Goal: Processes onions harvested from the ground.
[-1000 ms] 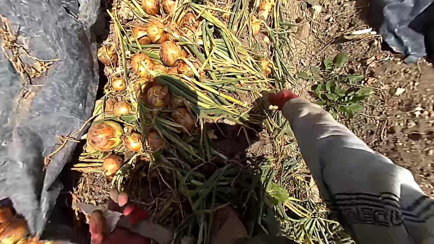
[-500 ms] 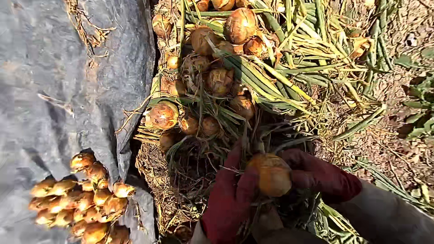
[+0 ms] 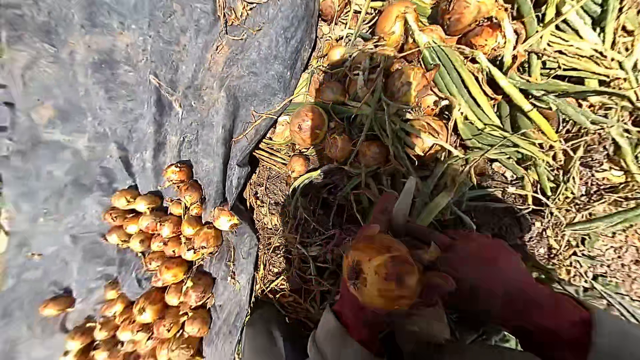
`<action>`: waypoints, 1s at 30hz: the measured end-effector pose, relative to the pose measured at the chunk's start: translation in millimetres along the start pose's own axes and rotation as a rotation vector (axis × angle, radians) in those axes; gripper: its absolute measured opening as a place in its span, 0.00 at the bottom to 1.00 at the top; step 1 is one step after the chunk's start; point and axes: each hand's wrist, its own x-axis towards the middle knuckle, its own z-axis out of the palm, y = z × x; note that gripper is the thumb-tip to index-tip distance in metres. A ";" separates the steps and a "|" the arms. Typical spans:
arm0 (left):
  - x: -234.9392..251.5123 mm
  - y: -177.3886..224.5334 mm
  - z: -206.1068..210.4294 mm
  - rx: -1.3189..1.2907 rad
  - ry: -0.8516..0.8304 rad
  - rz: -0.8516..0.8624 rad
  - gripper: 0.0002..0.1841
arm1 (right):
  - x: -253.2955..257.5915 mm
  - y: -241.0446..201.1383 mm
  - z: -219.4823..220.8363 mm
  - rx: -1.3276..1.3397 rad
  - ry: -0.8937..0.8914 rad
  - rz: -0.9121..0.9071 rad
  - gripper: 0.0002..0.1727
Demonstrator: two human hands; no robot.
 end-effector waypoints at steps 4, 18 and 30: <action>-7.4 -55.7 -18.1 -0.225 -0.250 0.263 0.19 | -18.8 -36.4 -5.9 -0.071 -0.268 0.202 0.11; -40.8 22.6 -117.7 -0.315 0.537 0.574 0.32 | -209.4 137.2 -24.4 -0.220 -0.943 1.224 0.30; 31.0 6.4 5.2 -0.045 0.352 0.002 0.26 | -191.4 324.0 -8.9 -0.009 -0.176 1.558 0.32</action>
